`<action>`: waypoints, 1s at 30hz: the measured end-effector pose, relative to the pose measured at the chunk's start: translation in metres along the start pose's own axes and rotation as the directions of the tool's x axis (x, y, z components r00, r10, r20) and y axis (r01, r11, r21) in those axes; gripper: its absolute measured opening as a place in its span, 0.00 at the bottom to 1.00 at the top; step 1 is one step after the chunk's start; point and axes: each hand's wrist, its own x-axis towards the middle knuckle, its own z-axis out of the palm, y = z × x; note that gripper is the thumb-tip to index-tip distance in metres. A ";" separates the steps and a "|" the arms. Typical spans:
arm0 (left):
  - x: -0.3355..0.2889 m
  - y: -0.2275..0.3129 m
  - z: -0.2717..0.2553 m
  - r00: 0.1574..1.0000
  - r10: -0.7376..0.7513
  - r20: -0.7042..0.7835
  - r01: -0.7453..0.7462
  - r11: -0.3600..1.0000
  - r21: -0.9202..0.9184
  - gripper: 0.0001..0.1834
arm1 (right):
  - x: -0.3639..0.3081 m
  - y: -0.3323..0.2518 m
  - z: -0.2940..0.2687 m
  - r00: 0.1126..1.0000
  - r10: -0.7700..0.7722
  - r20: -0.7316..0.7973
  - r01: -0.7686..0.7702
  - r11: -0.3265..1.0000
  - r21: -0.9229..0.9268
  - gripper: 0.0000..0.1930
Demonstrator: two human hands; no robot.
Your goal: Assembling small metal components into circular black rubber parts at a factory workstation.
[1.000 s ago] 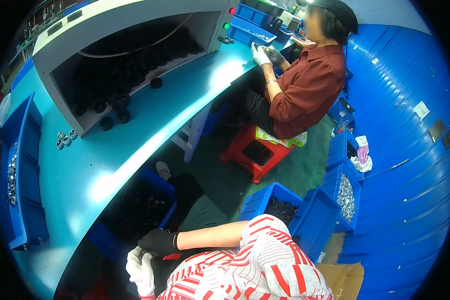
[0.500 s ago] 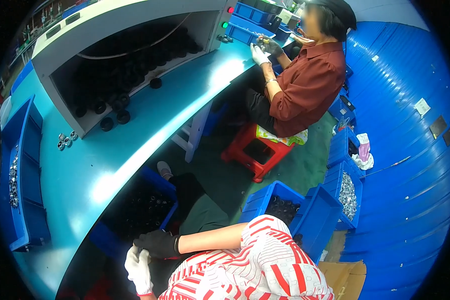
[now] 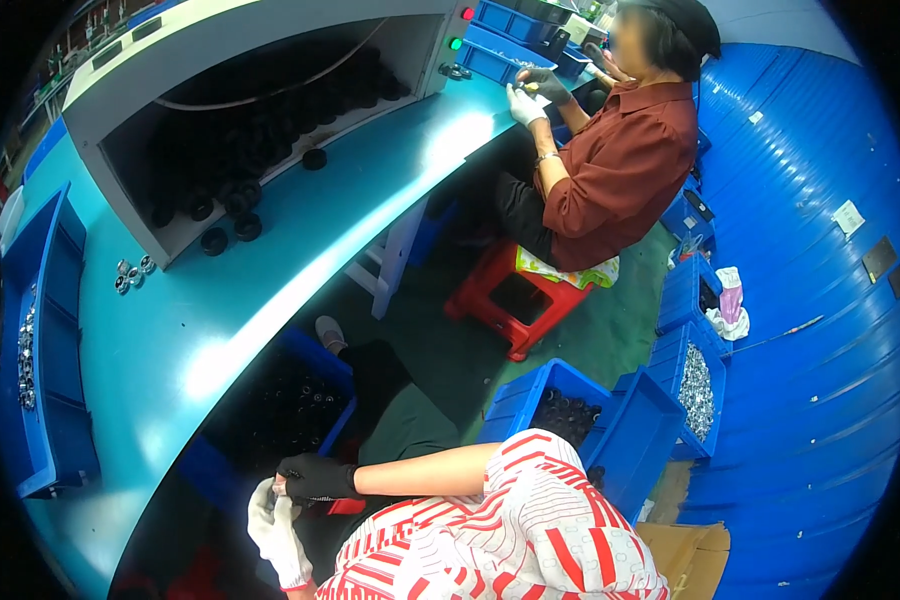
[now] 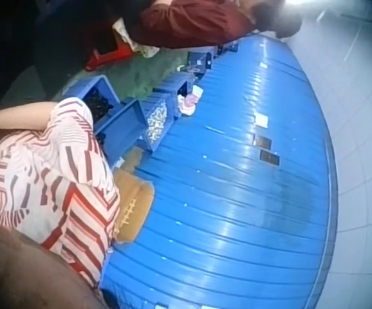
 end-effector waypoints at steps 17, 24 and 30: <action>0.002 -0.004 0.000 0.996 0.065 0.058 -0.065 0.998 -0.016 0.26 | 0.012 -0.028 -0.004 0.972 -0.081 0.220 0.207 0.740 -0.640 0.12; 0.008 -0.014 -0.005 0.986 -0.076 0.146 0.103 0.977 -0.188 0.26 | 0.016 -0.028 -0.008 0.958 0.056 0.283 0.148 0.748 -0.648 0.15; 0.008 -0.048 0.003 0.984 0.171 0.051 -0.178 0.954 0.241 0.22 | 0.016 -0.027 -0.011 0.946 0.090 0.311 0.208 0.567 -0.797 0.13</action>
